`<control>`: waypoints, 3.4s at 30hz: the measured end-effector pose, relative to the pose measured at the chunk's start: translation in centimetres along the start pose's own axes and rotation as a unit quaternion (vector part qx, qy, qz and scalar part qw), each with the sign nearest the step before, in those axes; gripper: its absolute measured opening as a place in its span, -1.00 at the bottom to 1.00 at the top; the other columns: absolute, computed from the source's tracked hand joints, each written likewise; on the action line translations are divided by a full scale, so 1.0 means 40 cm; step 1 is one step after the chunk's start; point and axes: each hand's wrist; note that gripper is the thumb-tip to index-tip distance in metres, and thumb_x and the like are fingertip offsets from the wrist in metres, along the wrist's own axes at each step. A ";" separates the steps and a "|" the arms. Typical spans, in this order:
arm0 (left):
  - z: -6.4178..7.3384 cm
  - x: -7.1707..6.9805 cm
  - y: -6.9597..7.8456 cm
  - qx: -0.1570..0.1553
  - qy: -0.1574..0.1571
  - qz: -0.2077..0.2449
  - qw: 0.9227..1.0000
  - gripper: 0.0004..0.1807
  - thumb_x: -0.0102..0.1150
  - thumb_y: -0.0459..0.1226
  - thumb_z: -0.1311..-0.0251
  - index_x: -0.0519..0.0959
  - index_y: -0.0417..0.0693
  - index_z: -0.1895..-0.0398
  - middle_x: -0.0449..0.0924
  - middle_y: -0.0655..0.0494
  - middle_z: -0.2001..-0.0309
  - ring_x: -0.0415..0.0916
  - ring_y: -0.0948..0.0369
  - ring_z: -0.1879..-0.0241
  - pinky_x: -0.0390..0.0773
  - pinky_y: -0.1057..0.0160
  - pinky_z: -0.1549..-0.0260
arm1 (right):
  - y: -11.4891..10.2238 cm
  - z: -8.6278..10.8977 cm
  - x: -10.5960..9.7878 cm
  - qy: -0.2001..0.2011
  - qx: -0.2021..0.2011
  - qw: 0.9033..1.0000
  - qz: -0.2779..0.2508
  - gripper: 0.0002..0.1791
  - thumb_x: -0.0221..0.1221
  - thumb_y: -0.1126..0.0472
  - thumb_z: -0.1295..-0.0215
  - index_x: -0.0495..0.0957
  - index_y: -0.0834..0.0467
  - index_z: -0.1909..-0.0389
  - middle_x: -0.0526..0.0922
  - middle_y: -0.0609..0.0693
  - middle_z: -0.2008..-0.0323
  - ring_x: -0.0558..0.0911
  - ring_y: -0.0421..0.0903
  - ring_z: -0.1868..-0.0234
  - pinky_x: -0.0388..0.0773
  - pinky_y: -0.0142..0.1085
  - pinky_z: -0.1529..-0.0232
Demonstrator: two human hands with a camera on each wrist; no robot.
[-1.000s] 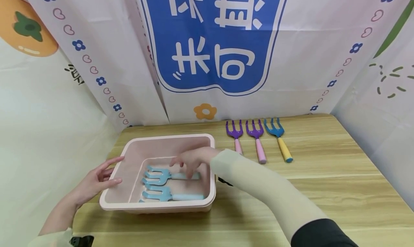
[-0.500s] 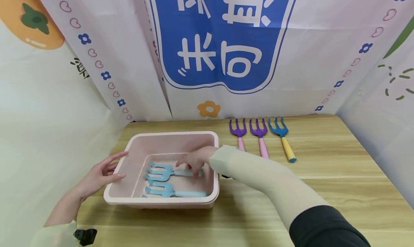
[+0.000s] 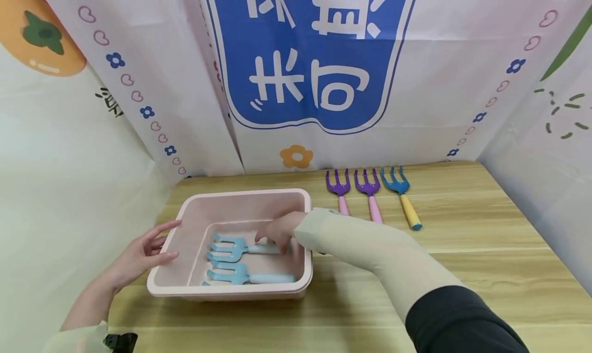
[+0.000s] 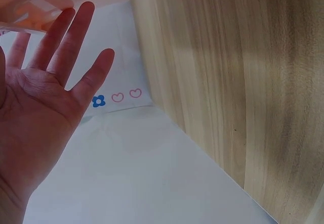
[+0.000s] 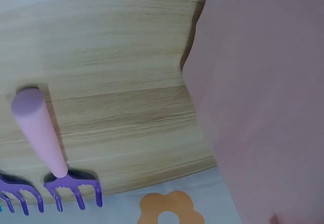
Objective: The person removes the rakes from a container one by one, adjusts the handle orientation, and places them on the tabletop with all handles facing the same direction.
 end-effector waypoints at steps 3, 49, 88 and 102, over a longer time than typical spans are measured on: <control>0.005 0.002 -0.004 0.000 -0.001 0.006 1.000 -0.23 0.17 -0.44 -0.28 0.09 0.00 -0.51 0.27 -0.62 -0.18 0.60 0.30 0.11 0.65 0.13 0.30 | -0.001 -0.008 0.005 0.001 -0.017 0.999 0.028 -0.16 0.30 0.45 -0.13 0.30 -0.19 -0.39 0.43 -0.12 -0.20 0.37 -0.22 -0.01 0.44 -0.34 0.26; -0.002 0.004 0.001 0.005 0.003 -0.004 1.000 -0.25 0.18 -0.42 -0.28 0.11 -0.06 -0.49 0.31 -0.61 -0.16 0.57 0.35 0.10 0.65 0.15 0.31 | -0.004 -0.019 -0.004 0.026 -0.023 0.998 0.057 -0.36 0.05 0.39 -0.33 0.35 -0.17 -0.38 0.40 -0.11 0.01 0.40 -0.16 0.19 0.21 -0.38 0.46; 0.011 -0.003 -0.018 0.034 -0.010 0.035 0.999 -0.25 0.12 -0.51 -0.28 0.15 0.04 -0.49 0.60 0.37 -0.03 0.61 0.24 0.12 0.66 0.09 0.36 | -0.013 0.025 -0.061 0.016 -0.066 0.997 0.047 -0.21 0.21 0.39 -0.21 0.31 -0.29 -0.39 0.42 -0.19 -0.08 0.38 -0.19 0.03 0.41 -0.36 0.21; 0.002 -0.006 -0.004 0.037 -0.002 0.015 0.999 -0.26 0.14 -0.50 -0.28 0.16 0.04 -0.49 0.60 0.38 -0.01 0.60 0.30 0.12 0.66 0.14 0.34 | 0.003 0.090 -0.118 0.053 -0.107 0.991 0.066 -0.25 0.30 0.31 -0.23 0.32 -0.19 -0.41 0.39 -0.15 -0.27 0.41 -0.14 0.02 0.45 -0.38 0.12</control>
Point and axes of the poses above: each hand's wrist, its own z-axis away from the middle knuckle, its own x-axis out of the palm, y = z × x
